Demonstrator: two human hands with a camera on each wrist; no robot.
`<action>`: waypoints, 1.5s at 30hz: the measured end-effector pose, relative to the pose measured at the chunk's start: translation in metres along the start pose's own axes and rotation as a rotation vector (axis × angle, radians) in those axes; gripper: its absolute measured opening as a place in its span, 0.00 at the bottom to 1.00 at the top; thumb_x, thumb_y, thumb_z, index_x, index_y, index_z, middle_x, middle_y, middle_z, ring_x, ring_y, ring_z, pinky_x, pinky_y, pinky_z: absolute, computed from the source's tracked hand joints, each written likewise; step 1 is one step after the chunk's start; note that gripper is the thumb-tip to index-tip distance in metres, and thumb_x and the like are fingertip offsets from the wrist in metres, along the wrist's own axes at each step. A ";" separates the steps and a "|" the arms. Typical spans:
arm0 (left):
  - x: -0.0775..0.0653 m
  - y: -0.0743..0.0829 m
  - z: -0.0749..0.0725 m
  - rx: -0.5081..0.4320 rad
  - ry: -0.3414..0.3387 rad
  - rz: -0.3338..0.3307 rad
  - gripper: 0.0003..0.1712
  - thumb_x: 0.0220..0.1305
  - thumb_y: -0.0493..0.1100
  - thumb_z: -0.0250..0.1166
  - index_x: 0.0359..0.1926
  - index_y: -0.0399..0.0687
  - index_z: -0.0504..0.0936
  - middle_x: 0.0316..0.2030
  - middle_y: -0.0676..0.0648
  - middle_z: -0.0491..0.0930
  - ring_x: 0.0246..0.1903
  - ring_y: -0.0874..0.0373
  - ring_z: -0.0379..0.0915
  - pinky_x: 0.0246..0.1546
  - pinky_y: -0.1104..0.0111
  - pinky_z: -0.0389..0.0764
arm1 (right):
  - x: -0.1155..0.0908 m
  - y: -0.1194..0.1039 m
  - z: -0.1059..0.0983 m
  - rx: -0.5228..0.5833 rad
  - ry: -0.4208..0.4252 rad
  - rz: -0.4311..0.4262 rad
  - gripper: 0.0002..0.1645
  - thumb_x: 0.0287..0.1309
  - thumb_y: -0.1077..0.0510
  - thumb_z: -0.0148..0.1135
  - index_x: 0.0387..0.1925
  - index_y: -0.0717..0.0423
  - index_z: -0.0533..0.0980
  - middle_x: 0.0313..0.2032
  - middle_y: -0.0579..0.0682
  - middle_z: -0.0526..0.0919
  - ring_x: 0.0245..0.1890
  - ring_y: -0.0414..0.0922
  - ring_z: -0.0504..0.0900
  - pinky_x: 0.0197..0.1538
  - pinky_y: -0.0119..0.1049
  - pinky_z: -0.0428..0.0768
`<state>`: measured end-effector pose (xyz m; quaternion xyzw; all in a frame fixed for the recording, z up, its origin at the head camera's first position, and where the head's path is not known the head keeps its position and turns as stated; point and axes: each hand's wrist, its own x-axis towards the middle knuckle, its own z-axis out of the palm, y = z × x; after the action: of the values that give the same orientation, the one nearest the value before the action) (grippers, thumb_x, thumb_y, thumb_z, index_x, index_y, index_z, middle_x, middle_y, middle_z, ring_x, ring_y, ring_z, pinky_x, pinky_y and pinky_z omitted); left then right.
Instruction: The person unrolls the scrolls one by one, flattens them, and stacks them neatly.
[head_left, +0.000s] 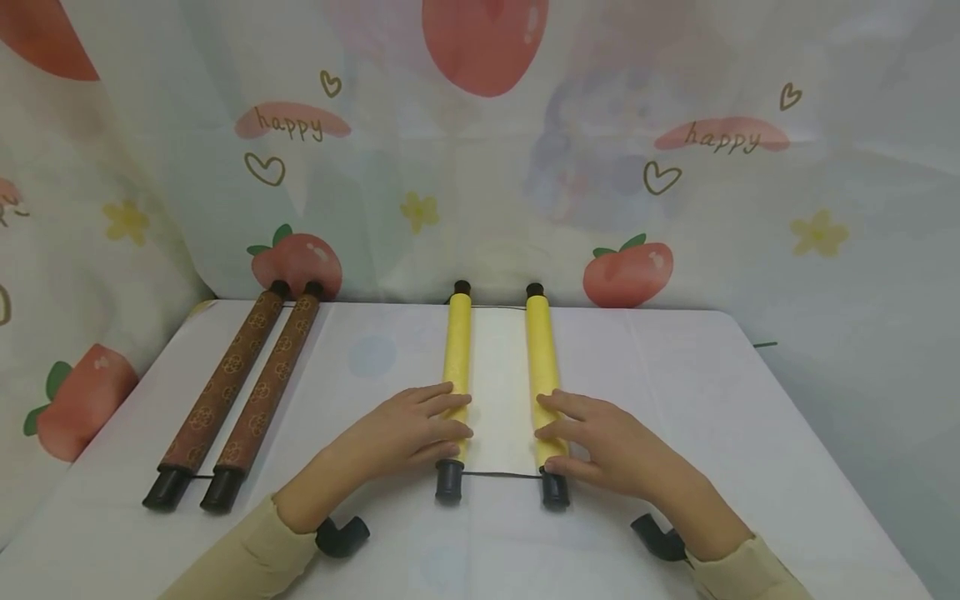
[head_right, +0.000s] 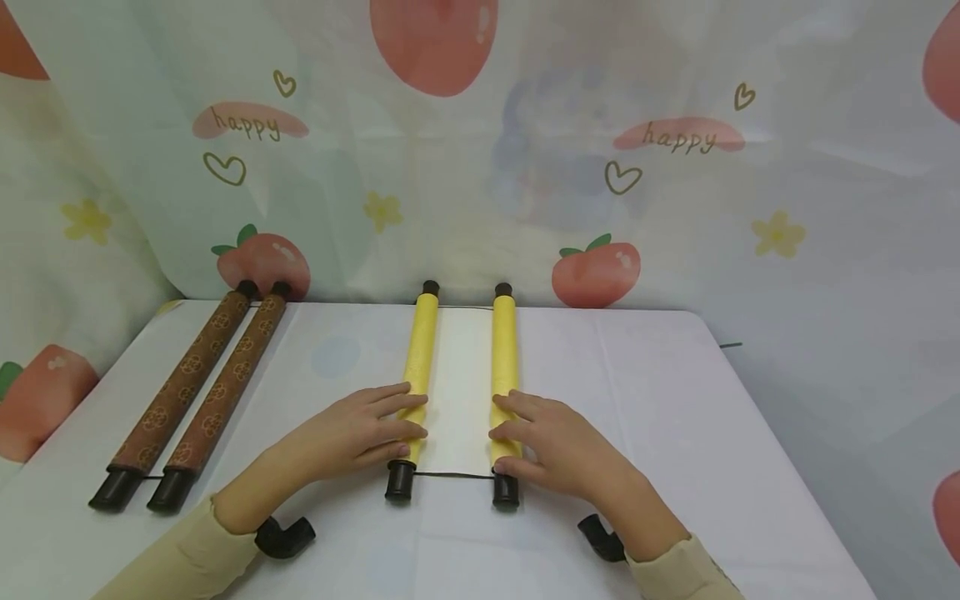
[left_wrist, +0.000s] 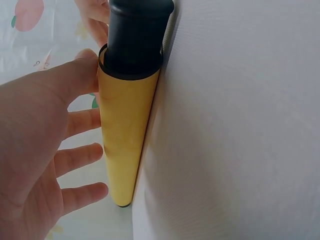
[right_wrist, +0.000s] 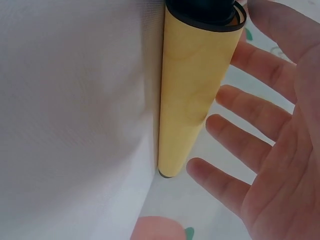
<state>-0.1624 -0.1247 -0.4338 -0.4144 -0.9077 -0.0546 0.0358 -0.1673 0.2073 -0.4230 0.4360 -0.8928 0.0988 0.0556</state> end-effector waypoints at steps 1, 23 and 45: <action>0.000 0.000 0.000 0.002 0.004 0.004 0.17 0.73 0.57 0.58 0.57 0.66 0.82 0.69 0.52 0.70 0.72 0.48 0.59 0.68 0.54 0.65 | 0.000 0.000 0.000 0.001 0.001 0.000 0.22 0.57 0.38 0.69 0.49 0.43 0.84 0.64 0.52 0.77 0.66 0.52 0.73 0.62 0.50 0.75; -0.002 -0.006 0.003 0.027 0.048 0.054 0.15 0.73 0.56 0.58 0.52 0.60 0.84 0.69 0.48 0.70 0.71 0.44 0.61 0.67 0.51 0.66 | -0.001 0.003 0.003 0.001 0.032 -0.004 0.19 0.55 0.38 0.71 0.43 0.44 0.82 0.61 0.53 0.79 0.66 0.53 0.74 0.62 0.50 0.75; -0.003 -0.008 0.000 0.004 0.026 0.024 0.17 0.73 0.57 0.57 0.55 0.62 0.85 0.69 0.50 0.70 0.72 0.45 0.60 0.66 0.49 0.67 | 0.000 0.004 0.002 -0.032 -0.004 -0.001 0.19 0.56 0.44 0.71 0.50 0.40 0.85 0.64 0.53 0.77 0.68 0.57 0.70 0.64 0.53 0.72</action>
<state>-0.1663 -0.1325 -0.4351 -0.4243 -0.9023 -0.0580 0.0491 -0.1700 0.2094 -0.4258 0.4359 -0.8940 0.0836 0.0607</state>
